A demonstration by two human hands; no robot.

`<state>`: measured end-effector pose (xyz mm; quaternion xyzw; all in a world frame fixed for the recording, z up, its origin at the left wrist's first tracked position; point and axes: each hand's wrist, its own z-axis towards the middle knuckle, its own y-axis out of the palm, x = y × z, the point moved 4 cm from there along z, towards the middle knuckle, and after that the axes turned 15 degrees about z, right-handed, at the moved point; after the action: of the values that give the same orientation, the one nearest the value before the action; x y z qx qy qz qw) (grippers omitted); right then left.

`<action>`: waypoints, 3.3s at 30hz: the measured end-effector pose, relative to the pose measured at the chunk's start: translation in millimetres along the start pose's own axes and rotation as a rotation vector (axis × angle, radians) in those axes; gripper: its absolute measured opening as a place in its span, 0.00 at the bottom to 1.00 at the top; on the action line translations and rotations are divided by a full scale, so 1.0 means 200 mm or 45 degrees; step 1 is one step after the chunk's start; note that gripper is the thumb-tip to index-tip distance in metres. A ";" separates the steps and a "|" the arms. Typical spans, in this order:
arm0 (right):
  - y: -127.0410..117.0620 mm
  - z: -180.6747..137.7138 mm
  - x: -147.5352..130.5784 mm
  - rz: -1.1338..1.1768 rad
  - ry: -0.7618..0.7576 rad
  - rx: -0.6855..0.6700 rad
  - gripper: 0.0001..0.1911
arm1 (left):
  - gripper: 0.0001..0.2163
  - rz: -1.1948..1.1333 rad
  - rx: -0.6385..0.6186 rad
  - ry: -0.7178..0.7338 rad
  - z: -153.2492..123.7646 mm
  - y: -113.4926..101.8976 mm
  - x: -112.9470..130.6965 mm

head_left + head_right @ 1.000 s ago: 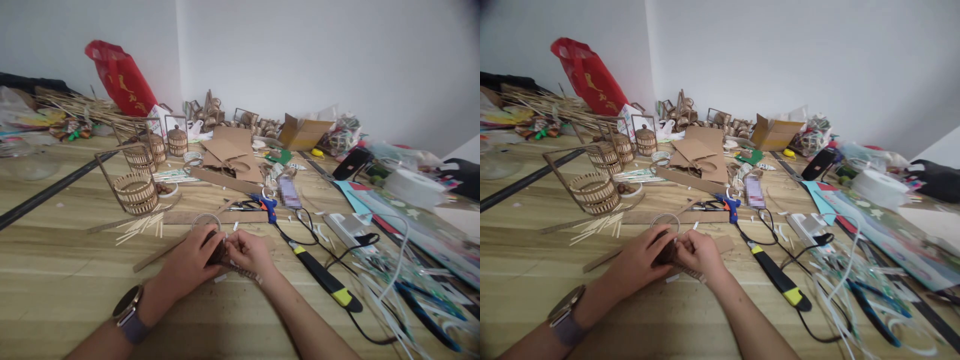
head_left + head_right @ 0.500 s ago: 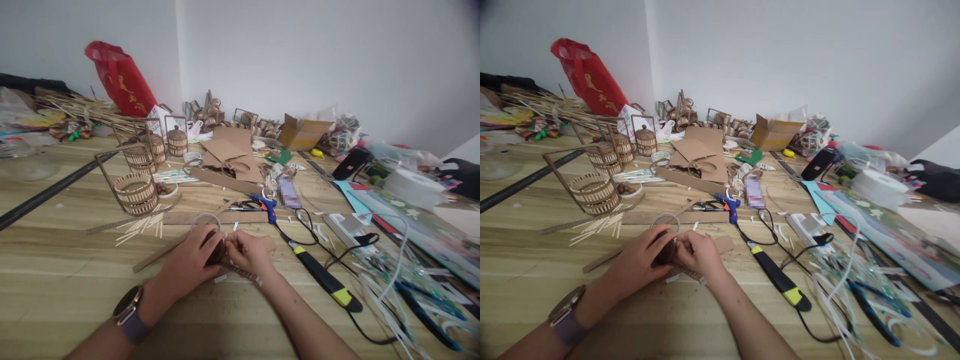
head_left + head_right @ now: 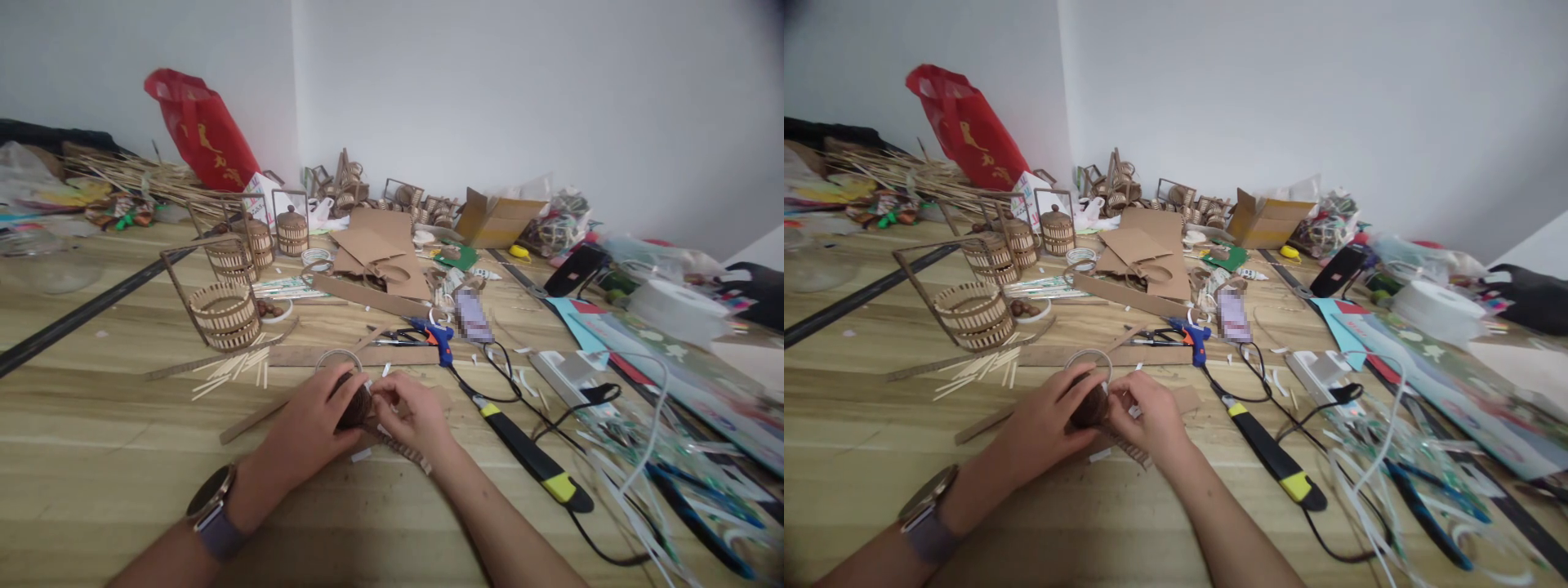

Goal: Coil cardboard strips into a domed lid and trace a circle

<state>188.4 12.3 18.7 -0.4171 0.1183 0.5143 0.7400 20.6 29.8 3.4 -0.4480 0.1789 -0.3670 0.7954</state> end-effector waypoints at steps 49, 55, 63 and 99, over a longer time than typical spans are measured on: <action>0.04 -0.04 0.06 0.167 0.111 0.023 0.07 | 0.27 -0.154 -0.080 -0.014 0.01 0.01 0.02; 0.04 -0.05 0.10 0.153 0.215 0.055 0.07 | 0.33 -0.212 -0.082 -0.023 0.02 -0.01 0.02; -0.07 -0.02 0.13 -0.125 0.304 0.173 0.07 | 0.35 -0.260 -0.062 0.003 0.01 -0.02 0.03; -0.05 0.00 -0.01 0.580 0.249 0.290 0.14 | 0.27 -0.741 -0.241 -0.462 0.05 -0.07 -0.01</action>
<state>195.9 9.8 25.3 -0.3414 0.3369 0.6082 0.6325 20.1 32.8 21.1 -0.6099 -0.0673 -0.4744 0.6312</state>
